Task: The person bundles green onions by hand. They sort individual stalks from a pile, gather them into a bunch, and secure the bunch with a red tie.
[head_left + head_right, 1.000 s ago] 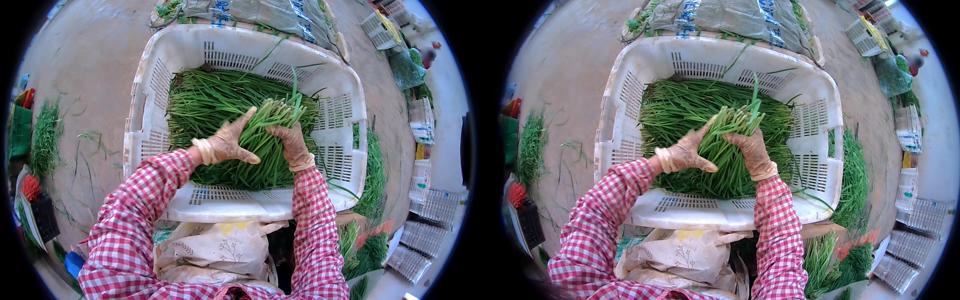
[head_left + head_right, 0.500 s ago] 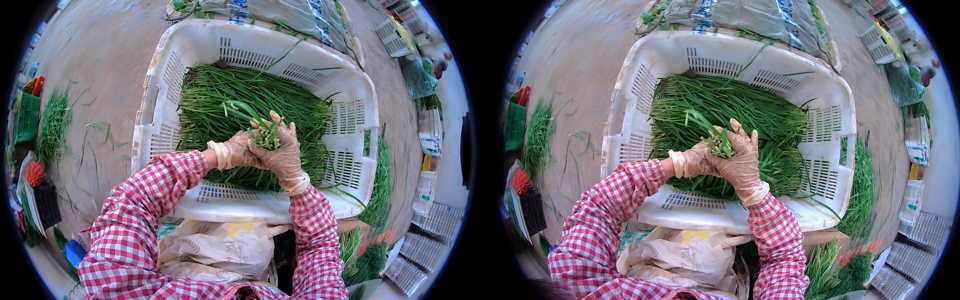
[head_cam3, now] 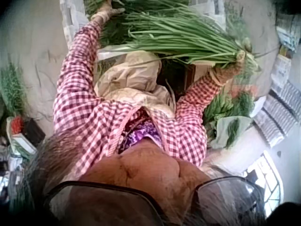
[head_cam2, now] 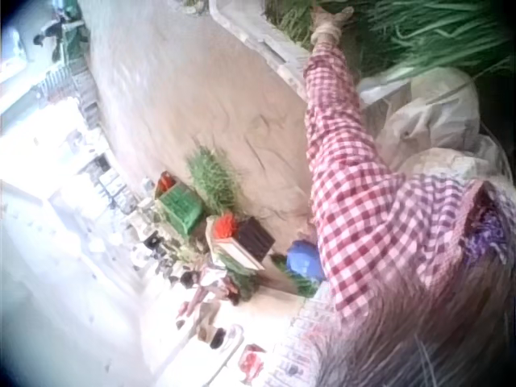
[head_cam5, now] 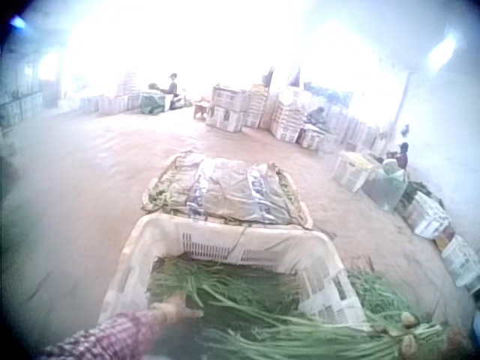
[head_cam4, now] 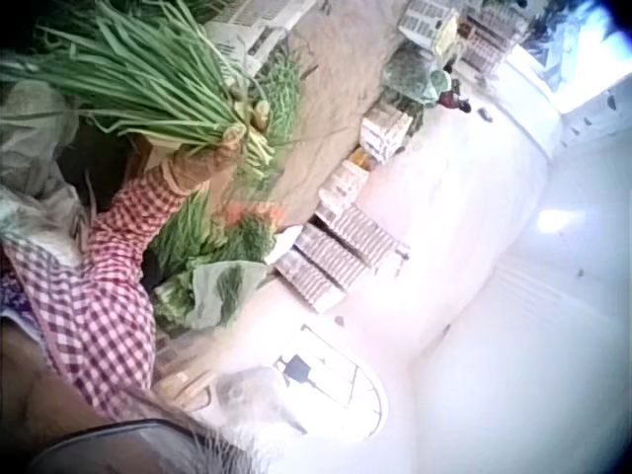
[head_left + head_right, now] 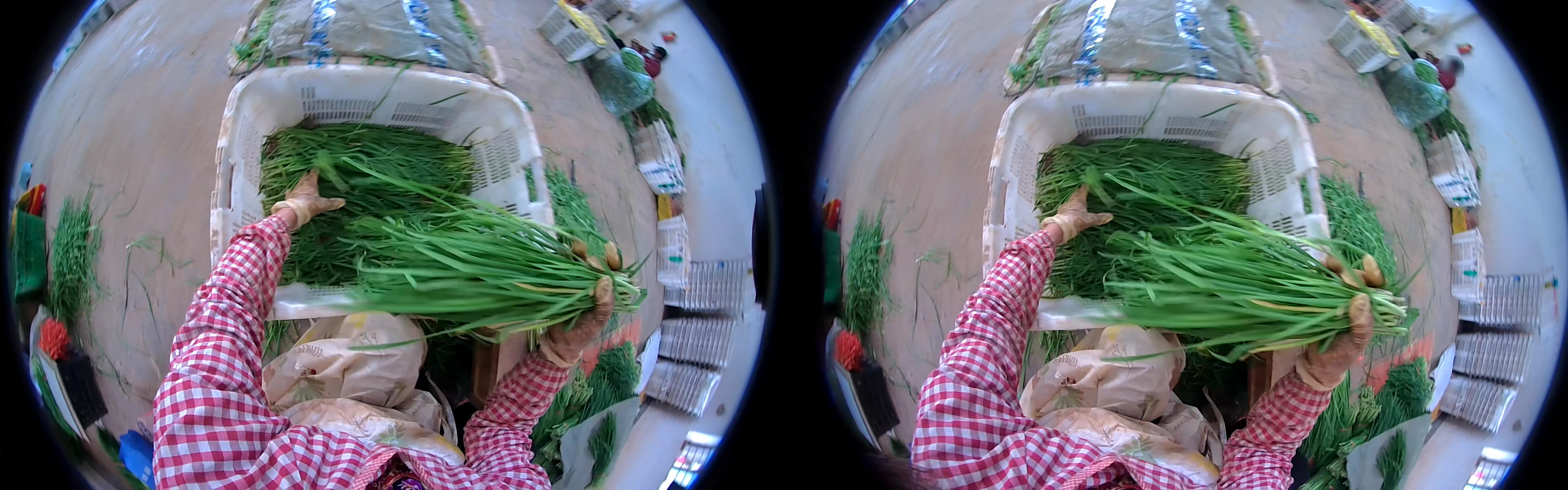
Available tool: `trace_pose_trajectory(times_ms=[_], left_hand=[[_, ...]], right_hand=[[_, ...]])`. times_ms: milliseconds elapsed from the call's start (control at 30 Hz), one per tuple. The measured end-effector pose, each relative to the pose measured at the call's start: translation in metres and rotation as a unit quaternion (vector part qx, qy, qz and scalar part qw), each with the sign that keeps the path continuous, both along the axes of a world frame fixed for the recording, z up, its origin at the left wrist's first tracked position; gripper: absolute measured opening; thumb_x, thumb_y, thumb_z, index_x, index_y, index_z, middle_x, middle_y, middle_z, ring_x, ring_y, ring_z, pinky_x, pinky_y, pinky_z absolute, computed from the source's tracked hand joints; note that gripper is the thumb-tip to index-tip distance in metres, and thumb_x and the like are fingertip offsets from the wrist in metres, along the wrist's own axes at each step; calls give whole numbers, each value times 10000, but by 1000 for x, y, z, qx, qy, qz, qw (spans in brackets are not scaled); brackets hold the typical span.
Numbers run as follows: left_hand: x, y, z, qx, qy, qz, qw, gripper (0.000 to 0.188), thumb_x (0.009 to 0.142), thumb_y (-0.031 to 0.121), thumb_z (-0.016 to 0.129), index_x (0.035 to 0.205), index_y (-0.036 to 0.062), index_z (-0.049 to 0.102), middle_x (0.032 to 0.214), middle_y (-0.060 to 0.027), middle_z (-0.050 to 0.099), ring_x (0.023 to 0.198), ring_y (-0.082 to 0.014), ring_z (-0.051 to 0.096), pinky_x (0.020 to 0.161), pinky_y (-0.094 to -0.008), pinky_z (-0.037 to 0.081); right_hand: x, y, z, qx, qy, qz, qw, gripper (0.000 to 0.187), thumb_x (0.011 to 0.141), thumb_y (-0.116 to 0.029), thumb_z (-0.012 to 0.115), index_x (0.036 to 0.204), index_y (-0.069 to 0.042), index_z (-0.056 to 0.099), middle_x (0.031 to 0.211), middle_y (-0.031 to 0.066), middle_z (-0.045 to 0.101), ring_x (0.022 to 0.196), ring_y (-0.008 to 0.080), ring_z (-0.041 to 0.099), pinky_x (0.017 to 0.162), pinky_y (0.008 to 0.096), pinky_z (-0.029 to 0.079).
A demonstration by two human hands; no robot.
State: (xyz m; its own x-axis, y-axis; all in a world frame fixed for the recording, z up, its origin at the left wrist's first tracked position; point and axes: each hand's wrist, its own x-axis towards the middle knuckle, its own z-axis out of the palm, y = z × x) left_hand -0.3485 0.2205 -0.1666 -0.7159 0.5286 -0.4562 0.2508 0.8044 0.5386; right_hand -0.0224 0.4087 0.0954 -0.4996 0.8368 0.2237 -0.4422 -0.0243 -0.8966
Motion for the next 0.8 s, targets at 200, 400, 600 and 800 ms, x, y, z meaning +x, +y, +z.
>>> trace_pose_trajectory(times_ms=[200,400,600,800], left_hand=[[26,-8,110,-146,-65,-134,978,567,781,357,694,1230,48,537,1170,-129,589,1052,-225,575,884,-322,456],[125,-11,239,535,-216,-128,807,760,729,333,757,1350,61,412,1241,-68,546,1132,-165,497,952,-296,403],[200,-29,339,461,104,-485,736,1337,507,557,825,1444,6,45,1436,-192,282,1351,-282,243,1116,-411,101],[252,-101,275,326,-641,-237,654,1198,620,408,820,1461,72,36,1467,-119,211,1330,-208,252,1091,-362,189]], right_hand=[[50,4,-3,85,-18,-17,996,347,826,-137,569,1134,-44,438,887,63,577,935,231,564,929,410,414],[49,-48,44,57,19,39,997,323,783,-102,611,1078,-52,488,887,71,597,943,237,570,931,439,426],[48,-128,62,-128,303,178,927,244,838,-243,559,976,-42,548,953,101,593,969,281,570,917,444,456],[83,-158,17,-274,171,113,940,255,878,-276,529,1003,-55,550,962,108,594,925,238,589,863,407,488]])
